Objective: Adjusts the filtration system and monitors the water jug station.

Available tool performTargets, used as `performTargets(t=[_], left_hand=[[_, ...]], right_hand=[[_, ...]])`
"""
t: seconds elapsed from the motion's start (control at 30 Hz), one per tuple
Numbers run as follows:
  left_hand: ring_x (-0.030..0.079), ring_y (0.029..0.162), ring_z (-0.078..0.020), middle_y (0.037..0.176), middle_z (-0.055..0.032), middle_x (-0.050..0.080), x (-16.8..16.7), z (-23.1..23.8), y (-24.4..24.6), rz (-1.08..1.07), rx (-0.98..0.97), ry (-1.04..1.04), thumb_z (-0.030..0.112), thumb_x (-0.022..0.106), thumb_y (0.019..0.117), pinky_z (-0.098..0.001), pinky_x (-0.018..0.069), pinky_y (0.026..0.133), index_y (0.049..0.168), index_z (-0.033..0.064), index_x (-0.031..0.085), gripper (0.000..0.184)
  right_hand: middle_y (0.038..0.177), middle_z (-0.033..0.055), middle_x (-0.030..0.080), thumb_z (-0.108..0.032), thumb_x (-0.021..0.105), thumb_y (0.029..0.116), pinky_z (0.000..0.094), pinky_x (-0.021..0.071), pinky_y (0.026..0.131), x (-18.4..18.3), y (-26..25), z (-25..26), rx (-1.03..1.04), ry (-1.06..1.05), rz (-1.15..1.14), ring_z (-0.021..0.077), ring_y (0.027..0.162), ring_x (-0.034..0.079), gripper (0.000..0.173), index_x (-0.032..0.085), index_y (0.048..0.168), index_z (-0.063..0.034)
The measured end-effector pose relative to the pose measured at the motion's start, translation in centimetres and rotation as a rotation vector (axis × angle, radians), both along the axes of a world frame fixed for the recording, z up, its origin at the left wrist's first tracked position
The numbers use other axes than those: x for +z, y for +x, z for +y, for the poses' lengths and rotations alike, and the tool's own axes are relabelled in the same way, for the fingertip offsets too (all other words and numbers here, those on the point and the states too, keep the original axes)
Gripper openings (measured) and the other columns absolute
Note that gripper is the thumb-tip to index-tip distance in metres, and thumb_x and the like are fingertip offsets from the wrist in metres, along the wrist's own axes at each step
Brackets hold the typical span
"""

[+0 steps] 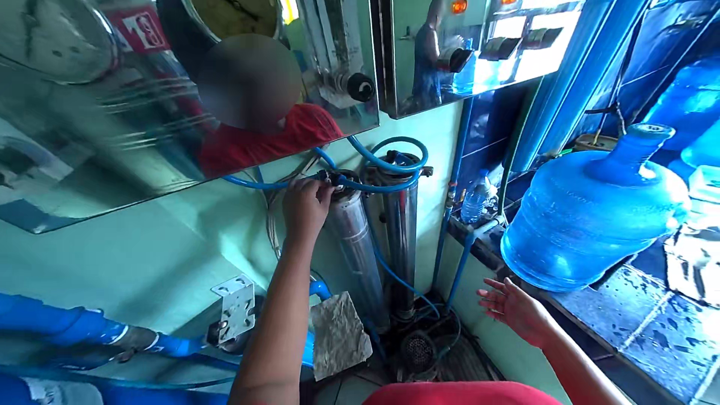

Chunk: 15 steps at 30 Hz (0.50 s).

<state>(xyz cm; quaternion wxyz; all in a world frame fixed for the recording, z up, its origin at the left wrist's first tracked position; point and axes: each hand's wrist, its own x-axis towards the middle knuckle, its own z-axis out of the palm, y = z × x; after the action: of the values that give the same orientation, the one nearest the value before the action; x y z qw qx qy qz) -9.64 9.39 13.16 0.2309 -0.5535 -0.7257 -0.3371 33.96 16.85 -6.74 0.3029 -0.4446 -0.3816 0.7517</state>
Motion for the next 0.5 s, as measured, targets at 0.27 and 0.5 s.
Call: performTargets(t=[0.27, 0.5], left_hand=[[0.056, 0.126, -0.0427, 0.139, -0.0243, 0.055, 2.9, -0.4, 0.3, -0.061, 0.095, -0.455, 0.01, 0.051, 0.1045, -0.0592, 0.0462, 0.104, 0.123, -0.0044, 0.067, 0.028], [0.066, 0.108, -0.037, 0.124, -0.0261, 0.063, 0.6, -2.1, -0.9, -0.195, 0.139, 0.099, 0.01, 0.06, 0.1008, -0.0504, 0.0543, 0.095, 0.128, -0.0052, 0.061, 0.031]], right_hand=[[0.108, 0.01, 0.073, -0.045, 0.015, 0.1126, 0.0372, 0.0574, 0.078, -1.8, 0.9, -0.7, -0.06, -0.072, -0.038, 0.0212, 0.092, 0.072, 0.058, 0.047, 0.145, -0.0082], [0.105, 0.0098, 0.073, -0.041, 0.018, 0.1133, 0.038, 0.058, 0.077, -1.0, -0.6, -0.9, -0.056, -0.066, -0.017, 0.0215, 0.089, 0.072, 0.054, 0.05, 0.141, -0.0073]])
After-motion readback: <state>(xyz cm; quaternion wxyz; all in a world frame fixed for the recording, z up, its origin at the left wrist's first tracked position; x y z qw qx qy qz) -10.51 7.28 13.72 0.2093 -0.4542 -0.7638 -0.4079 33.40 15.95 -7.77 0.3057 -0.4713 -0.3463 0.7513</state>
